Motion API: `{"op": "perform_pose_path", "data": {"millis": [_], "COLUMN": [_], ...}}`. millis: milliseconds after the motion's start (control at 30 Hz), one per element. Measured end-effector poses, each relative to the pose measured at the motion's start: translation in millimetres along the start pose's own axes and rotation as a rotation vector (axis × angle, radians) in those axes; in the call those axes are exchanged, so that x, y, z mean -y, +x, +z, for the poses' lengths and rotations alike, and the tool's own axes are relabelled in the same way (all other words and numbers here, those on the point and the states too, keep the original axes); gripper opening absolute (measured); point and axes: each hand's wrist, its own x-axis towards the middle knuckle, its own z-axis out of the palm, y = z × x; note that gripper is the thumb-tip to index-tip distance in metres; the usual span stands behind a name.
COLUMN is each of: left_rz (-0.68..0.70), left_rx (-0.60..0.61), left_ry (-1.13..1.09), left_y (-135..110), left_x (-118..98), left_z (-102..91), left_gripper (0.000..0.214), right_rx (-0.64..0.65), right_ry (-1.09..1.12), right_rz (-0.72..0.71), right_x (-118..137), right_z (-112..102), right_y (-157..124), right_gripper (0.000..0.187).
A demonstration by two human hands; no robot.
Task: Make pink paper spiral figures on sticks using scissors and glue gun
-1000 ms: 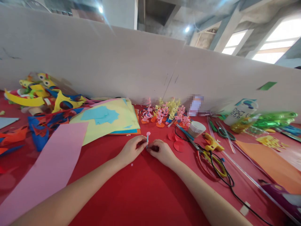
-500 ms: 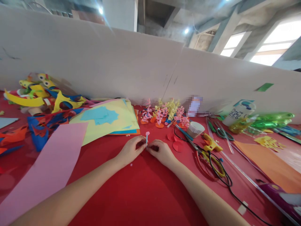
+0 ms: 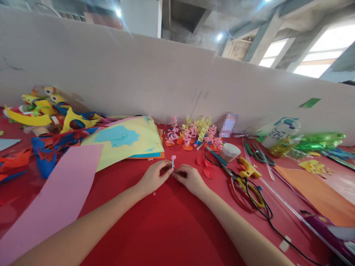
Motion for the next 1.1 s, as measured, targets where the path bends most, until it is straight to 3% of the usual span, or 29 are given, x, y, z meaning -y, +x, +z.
{"op": "perform_pose_path", "data": {"millis": [200, 1100], "left_rz": [-0.038, 0.058], "left_rx": [-0.027, -0.052], "left_ry": [-0.013, 0.022], "left_y": [1.5, 0.3], "left_x": [0.3, 7.0], "left_z": [0.2, 2.6], "left_gripper": [0.021, 0.019], "right_rx": [0.008, 0.024], "right_ry": [-0.002, -0.025], "right_rz": [-0.002, 0.026], "right_x": [-1.1, 1.9], "right_z": [0.3, -2.3], "right_y": [-0.1, -0.4], "right_gripper": [0.009, 0.007]}}
